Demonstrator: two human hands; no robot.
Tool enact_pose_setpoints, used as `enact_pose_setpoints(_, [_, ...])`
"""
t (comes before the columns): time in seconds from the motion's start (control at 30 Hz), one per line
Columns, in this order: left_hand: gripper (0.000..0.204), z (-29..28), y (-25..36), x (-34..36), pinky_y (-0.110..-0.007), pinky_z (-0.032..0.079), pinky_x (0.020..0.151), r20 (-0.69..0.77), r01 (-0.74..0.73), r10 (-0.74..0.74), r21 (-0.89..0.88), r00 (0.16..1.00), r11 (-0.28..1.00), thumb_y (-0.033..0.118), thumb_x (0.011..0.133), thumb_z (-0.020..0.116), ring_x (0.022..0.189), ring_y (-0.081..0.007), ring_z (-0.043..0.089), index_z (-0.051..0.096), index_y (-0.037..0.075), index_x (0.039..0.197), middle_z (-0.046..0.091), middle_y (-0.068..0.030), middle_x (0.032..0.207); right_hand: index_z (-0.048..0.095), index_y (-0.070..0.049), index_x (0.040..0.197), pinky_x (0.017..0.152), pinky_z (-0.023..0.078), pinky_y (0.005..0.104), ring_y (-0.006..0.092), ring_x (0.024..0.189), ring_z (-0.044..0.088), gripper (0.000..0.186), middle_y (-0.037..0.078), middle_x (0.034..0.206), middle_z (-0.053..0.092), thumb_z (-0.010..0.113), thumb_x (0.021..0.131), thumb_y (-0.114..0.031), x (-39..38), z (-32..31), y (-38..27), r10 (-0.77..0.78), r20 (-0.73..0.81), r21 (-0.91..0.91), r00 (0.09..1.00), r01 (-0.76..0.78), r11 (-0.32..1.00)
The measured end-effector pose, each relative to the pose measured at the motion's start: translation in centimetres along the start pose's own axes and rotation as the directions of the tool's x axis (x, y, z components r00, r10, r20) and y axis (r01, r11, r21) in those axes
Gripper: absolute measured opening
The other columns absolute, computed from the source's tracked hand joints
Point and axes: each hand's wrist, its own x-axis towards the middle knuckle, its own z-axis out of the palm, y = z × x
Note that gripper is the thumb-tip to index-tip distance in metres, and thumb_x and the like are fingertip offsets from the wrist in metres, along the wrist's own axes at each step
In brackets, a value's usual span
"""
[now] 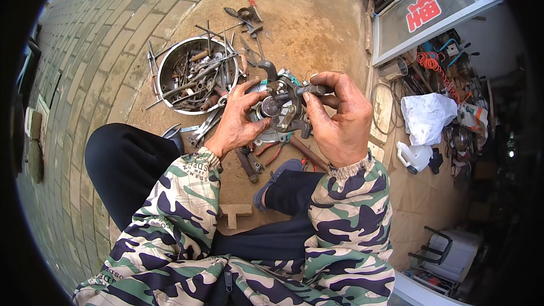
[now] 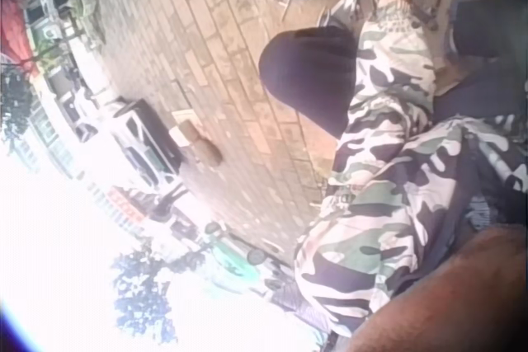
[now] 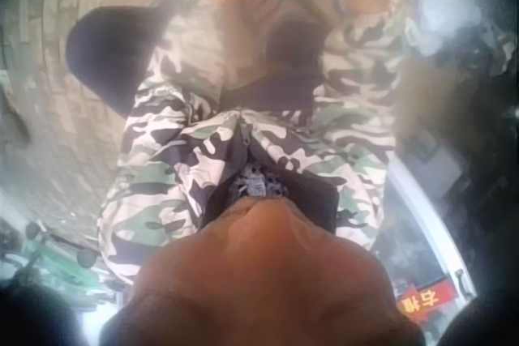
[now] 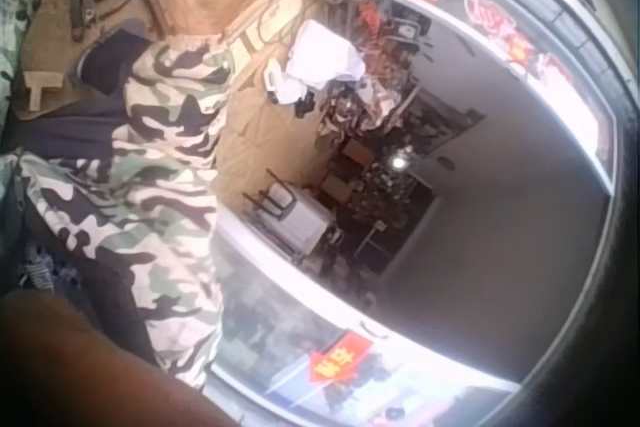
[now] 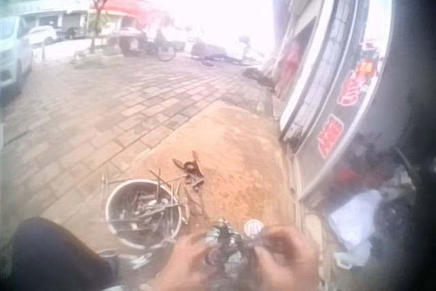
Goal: The person sits on the ground and uses a wrench and screwdriver to adjust and tighten components of a mechanical assembly. The person repeatedly rotates the wrench and manipulates internal parts with a screwdriver.
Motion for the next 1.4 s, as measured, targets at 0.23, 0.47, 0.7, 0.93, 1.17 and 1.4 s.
enact_pose_setpoints(0.23, [0.058, 0.1, 0.1, 0.0, -0.052, 0.023, 0.121, 0.018, -0.019, 0.019, -0.019, 1.000, 1.000, 0.015, 0.067, 0.086, 0.139, -0.0403, 0.044, 0.070, 0.009, 0.122, 0.054, -0.0214, 0.144, 0.066, 0.004, 0.107, 0.072, 0.059, 0.0263, 0.0134, 0.087, 0.071, 0.022, 0.009, 0.098, 0.069, 0.071, 0.086, 0.007, 0.3, 1.2, 0.1, -0.043, -0.088, -0.009, 0.995, 0.043, 0.999])
enact_pose_setpoints(0.47, [0.067, 0.1, -0.1, 0.2, -0.055, 0.017, 0.124, 0.083, -0.058, 0.063, -0.057, 0.995, 0.997, 0.012, 0.068, 0.082, 0.136, -0.0338, 0.049, 0.063, 0.006, 0.131, 0.060, -0.0177, 0.136, 0.066, 0.004, 0.108, 0.068, 0.057, 0.0245, 0.0118, 0.084, 0.069, 0.021, 0.009, 0.098, 0.070, 0.071, 0.088, 0.006, 0.7, 1.1, 0.7, 0.028, -0.069, 0.009, 0.997, -0.028, 1.000])
enact_pose_setpoints(0.7, [0.085, 0.7, 0.2, 0.1, -0.057, 0.019, 0.122, 0.058, -0.032, 0.037, -0.095, 0.998, 0.995, 0.012, 0.073, 0.079, 0.128, -0.0342, 0.055, 0.042, 0.002, 0.149, 0.067, -0.0157, 0.120, 0.067, 0.002, 0.104, 0.069, 0.056, 0.0274, 0.0136, 0.081, 0.069, 0.021, 0.010, 0.092, 0.071, 0.073, 0.085, 0.006, 1.3, 1.0, 1.2, 0.073, 0.015, -0.105, 0.997, -0.071, 0.992])
enact_pose_setpoints(0.93, [0.081, 0.8, -0.3, 0.1, -0.054, 0.023, 0.120, 0.058, -0.040, 0.040, -0.002, 0.997, 0.999, 0.011, 0.070, 0.077, 0.122, -0.0333, 0.058, 0.047, 0.002, 0.145, 0.066, -0.0143, 0.119, 0.067, 0.003, 0.103, 0.070, 0.058, 0.0296, 0.0157, 0.082, 0.072, 0.020, 0.012, 0.094, 0.071, 0.074, 0.084, 0.005, 0.2, 1.2, 1.1, 0.120, 0.066, -0.079, 0.991, -0.114, 0.990])
enact_pose_setpoints(1.17, [0.080, -0.1, 0.6, 0.6, -0.052, 0.030, 0.115, 0.020, -0.079, 0.078, 0.047, 0.997, 0.996, 0.014, 0.076, 0.078, 0.122, -0.0375, 0.055, 0.043, -0.001, 0.146, 0.062, -0.0215, 0.125, 0.066, 0.004, 0.105, 0.073, 0.059, 0.0281, 0.0143, 0.084, 0.072, 0.022, 0.011, 0.096, 0.071, 0.073, 0.085, 0.006, 0.4, 1.5, 1.4, 0.121, 0.063, -0.081, 0.991, -0.116, 0.990])
enact_pose_setpoints(1.4, [0.076, 0.4, -0.1, 0.8, -0.054, 0.028, 0.118, 0.076, -0.038, 0.040, -0.034, 0.996, 0.999, 0.016, 0.078, 0.078, 0.120, -0.0397, 0.058, 0.045, -0.001, 0.144, 0.064, -0.0228, 0.121, 0.065, 0.004, 0.106, 0.073, 0.059, 0.0281, 0.0142, 0.086, 0.072, 0.022, 0.010, 0.097, 0.071, 0.073, 0.086, 0.006, 0.4, 1.7, 1.3, 0.112, 0.092, -0.030, 0.990, -0.109, 0.994])
